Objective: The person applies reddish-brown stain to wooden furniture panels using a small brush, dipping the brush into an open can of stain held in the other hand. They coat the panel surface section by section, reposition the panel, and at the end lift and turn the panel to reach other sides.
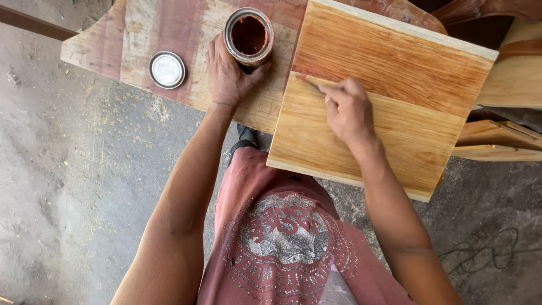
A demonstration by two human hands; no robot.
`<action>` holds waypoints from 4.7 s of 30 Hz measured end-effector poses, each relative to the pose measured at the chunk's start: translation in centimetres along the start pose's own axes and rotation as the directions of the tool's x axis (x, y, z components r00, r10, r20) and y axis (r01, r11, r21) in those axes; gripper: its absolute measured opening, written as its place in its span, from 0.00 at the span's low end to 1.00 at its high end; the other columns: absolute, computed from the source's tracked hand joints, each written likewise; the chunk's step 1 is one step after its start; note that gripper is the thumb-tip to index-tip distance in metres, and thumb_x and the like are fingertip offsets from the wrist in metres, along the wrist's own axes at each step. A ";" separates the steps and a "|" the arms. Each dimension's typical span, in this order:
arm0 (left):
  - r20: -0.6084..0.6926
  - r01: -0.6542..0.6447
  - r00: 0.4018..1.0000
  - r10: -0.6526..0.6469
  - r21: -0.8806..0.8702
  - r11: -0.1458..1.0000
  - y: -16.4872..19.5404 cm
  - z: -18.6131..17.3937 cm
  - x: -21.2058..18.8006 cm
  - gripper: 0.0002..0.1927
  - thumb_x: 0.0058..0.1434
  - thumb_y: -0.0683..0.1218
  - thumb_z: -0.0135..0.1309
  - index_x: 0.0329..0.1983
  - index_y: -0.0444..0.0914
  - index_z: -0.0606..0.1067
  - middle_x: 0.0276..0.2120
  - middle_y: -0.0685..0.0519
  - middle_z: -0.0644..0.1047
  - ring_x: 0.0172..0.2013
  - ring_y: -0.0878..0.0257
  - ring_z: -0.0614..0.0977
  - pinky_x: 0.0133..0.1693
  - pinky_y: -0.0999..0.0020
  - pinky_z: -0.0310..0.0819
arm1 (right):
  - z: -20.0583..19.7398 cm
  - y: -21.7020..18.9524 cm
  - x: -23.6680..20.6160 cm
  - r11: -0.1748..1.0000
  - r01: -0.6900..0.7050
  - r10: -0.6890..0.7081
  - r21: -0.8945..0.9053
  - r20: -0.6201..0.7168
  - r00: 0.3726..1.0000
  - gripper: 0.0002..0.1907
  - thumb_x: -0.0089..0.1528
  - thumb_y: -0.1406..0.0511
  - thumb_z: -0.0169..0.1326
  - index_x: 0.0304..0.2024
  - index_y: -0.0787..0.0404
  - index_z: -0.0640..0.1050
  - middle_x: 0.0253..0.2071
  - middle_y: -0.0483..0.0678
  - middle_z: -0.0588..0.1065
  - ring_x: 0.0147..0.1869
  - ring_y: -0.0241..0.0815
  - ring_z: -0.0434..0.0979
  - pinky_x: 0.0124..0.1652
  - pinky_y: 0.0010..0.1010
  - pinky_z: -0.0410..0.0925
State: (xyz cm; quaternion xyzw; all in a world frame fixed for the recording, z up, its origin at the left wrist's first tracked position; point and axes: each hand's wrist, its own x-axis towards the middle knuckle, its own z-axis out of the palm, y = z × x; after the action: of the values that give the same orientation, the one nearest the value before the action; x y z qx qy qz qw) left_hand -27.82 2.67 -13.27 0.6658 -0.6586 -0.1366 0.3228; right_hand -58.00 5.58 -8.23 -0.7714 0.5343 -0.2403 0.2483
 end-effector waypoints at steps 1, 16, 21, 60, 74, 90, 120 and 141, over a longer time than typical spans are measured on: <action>0.014 0.015 1.000 -0.015 -0.013 1.000 0.2 -0.1 -0.1 0.51 0.52 0.59 0.76 0.68 0.34 0.58 0.61 0.42 0.69 0.62 0.43 0.68 0.64 0.49 0.62 | -0.4 0.4 0.3 0.997 -0.063 0.061 -0.041 -0.044 0.997 0.12 0.65 0.72 0.59 0.50 0.59 0.85 0.40 0.52 0.73 0.47 0.50 0.74 0.46 0.39 0.70; 0.049 0.066 0.997 -0.066 -0.001 0.998 0.7 -0.4 0.2 0.49 0.53 0.59 0.75 0.66 0.34 0.59 0.60 0.42 0.69 0.62 0.43 0.68 0.64 0.49 0.62 | 0.0 3.5 3.9 0.962 -0.248 0.215 -0.113 -0.247 0.945 0.16 0.63 0.73 0.61 0.53 0.59 0.84 0.41 0.51 0.70 0.49 0.49 0.71 0.50 0.38 0.68; 0.041 0.040 0.998 -0.040 0.007 0.999 0.9 -0.4 0.3 0.49 0.53 0.59 0.75 0.67 0.35 0.59 0.60 0.43 0.69 0.62 0.44 0.68 0.64 0.49 0.61 | -0.9 4.2 3.7 0.957 -0.222 0.168 -0.187 -0.263 0.950 0.19 0.63 0.75 0.60 0.57 0.62 0.83 0.41 0.53 0.70 0.47 0.50 0.71 0.45 0.37 0.68; 0.019 0.024 1.000 -0.024 0.017 1.000 0.7 -0.6 0.4 0.52 0.53 0.61 0.74 0.68 0.32 0.58 0.59 0.41 0.69 0.60 0.43 0.68 0.62 0.49 0.61 | 0.5 2.7 6.1 0.991 -0.114 0.103 -0.072 -0.145 0.984 0.14 0.62 0.72 0.61 0.51 0.60 0.85 0.40 0.54 0.74 0.48 0.53 0.75 0.50 0.39 0.69; 0.002 -0.019 1.000 0.019 0.008 1.000 0.8 -0.5 0.4 0.51 0.54 0.61 0.73 0.69 0.34 0.58 0.60 0.44 0.70 0.61 0.45 0.69 0.63 0.49 0.61 | -1.0 4.0 6.6 0.914 -0.403 0.381 -0.044 -0.246 0.891 0.15 0.63 0.71 0.57 0.52 0.58 0.83 0.44 0.53 0.73 0.45 0.49 0.77 0.45 0.36 0.72; 0.001 -0.022 1.000 0.022 -0.005 1.000 0.7 -0.5 0.5 0.49 0.54 0.62 0.73 0.67 0.34 0.60 0.57 0.43 0.70 0.58 0.43 0.69 0.60 0.49 0.63 | 0.7 2.8 9.5 0.984 -0.175 0.172 -0.029 -0.083 0.982 0.15 0.63 0.72 0.59 0.53 0.58 0.84 0.42 0.54 0.73 0.48 0.52 0.74 0.50 0.38 0.69; 0.021 0.056 0.998 -0.055 -0.038 0.998 0.4 -0.9 1.0 0.48 0.53 0.63 0.70 0.65 0.36 0.60 0.58 0.42 0.70 0.62 0.45 0.68 0.64 0.50 0.60 | -6.0 -11.4 14.9 0.437 0.645 -0.574 -0.627 0.358 0.737 0.11 0.65 0.66 0.60 0.49 0.53 0.86 0.36 0.47 0.74 0.41 0.44 0.77 0.40 0.36 0.67; -0.045 -0.069 0.997 0.068 -0.005 0.998 -1.0 0.5 0.1 0.50 0.57 0.63 0.73 0.67 0.34 0.59 0.58 0.42 0.70 0.62 0.44 0.69 0.63 0.50 0.61 | -10.4 -7.2 6.8 0.904 0.287 -0.259 -0.318 0.127 0.957 0.07 0.69 0.71 0.62 0.50 0.62 0.85 0.37 0.51 0.76 0.34 0.45 0.76 0.30 0.34 0.66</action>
State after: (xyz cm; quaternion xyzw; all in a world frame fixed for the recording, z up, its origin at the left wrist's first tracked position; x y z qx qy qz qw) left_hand -27.35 2.40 -14.19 0.6448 -0.6732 -0.1124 0.3442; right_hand -57.41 0.08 4.97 -0.8786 0.4432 -0.1473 0.1001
